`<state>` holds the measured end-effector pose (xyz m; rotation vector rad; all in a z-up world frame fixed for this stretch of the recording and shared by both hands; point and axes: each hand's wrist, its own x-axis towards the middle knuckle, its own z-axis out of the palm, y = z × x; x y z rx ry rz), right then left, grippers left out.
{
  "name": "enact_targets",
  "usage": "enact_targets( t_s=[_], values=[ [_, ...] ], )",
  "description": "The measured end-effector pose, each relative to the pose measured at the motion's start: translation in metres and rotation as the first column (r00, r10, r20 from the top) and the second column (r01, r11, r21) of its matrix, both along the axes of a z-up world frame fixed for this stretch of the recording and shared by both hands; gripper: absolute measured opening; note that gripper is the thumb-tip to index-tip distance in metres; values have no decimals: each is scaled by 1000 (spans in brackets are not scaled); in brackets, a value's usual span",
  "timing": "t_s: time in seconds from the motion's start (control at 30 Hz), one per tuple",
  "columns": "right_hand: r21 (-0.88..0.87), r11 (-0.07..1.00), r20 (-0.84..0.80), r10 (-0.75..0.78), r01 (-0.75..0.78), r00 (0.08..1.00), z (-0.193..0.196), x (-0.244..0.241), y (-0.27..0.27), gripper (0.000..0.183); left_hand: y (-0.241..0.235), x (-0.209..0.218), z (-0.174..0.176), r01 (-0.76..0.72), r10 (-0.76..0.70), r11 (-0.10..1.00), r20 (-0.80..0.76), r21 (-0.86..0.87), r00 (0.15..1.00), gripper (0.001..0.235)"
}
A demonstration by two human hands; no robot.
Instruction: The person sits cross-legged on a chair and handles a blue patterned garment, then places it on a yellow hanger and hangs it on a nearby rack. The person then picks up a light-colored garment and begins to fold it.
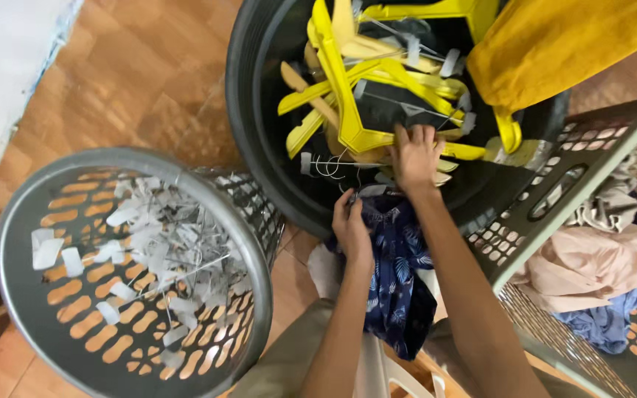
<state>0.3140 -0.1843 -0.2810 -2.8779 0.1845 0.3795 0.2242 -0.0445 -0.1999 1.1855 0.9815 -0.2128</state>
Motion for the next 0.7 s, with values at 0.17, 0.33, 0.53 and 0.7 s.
enact_targets(
  t_s=[0.17, 0.33, 0.53, 0.7],
  values=[
    [-58, 976, 127, 217, -211, 968, 25, 2, -8, 35, -1, -3, 7, 73, -68, 997, -133, 27, 989, 43],
    [-246, 942, 198, 279, -228, 940, 78, -3, -3, 42, 11, -15, 15, 93, -97, 995, -110, -42, 989, 48],
    [-237, 968, 413, 173, -79, 894, 144, -7, -4, 43, 21, -37, 14, 129, -130, 991, -25, -38, 991, 50],
    [87, 990, 483, -137, 108, 865, 195, -34, 21, 33, 29, -51, 43, 122, -129, 986, -60, -114, 990, 49]
  ],
)
